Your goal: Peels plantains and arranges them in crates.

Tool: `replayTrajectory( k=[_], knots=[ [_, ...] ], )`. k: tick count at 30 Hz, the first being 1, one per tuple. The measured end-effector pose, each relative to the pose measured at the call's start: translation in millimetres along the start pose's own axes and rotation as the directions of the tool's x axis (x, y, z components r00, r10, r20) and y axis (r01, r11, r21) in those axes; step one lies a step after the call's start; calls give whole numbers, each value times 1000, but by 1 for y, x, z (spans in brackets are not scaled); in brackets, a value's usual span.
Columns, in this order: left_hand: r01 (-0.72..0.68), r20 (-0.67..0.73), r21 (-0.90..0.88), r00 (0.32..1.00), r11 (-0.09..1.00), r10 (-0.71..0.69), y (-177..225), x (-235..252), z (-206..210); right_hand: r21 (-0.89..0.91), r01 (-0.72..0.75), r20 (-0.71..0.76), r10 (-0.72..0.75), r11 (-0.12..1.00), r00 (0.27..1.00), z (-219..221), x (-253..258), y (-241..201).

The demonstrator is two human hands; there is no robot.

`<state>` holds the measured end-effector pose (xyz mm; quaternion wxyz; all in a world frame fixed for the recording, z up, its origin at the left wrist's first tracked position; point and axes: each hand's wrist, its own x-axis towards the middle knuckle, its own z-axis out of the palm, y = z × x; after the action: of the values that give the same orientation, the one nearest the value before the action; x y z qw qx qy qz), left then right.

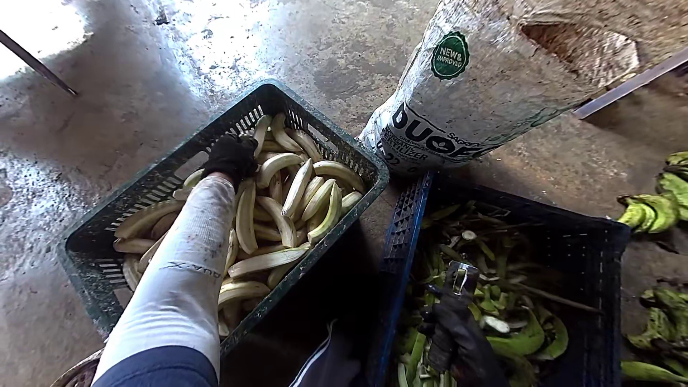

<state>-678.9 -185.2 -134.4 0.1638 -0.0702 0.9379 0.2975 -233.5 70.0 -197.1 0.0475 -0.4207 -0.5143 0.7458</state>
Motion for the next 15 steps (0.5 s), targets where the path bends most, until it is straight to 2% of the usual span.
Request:
replayTrajectory(
  k=[2,4,6,8,10,12,13,15],
  knots=[
    [-58,-10,240,998,969,62,6,-4,4,13,-7,-4,7,1000,1000,1,-1,-1],
    [-77,-15,392,996,917,90,15,-10,6,26,-7,1,7,1000,1000,0,-2,-2],
    [-99,-28,442,992,891,125,22,-21,5,33,-6,-12,6,999,1000,-4,-2,-2],
    [-249,30,468,963,848,267,22,-33,7,25,1,-33,-1,1000,999,-9,-1,-1],
    [-406,132,556,905,726,405,16,-43,20,14,14,-32,-13,1000,999,-12,1,-1],
    [-427,161,646,886,632,435,11,-46,35,26,14,-28,-14,1000,1000,-10,2,-1],
    [-410,143,665,891,624,432,10,-45,38,25,13,-29,-12,1000,999,-9,1,-1],
    [-363,114,603,920,710,374,18,-47,36,19,7,-34,-6,1000,999,-9,0,-1]
  ],
)
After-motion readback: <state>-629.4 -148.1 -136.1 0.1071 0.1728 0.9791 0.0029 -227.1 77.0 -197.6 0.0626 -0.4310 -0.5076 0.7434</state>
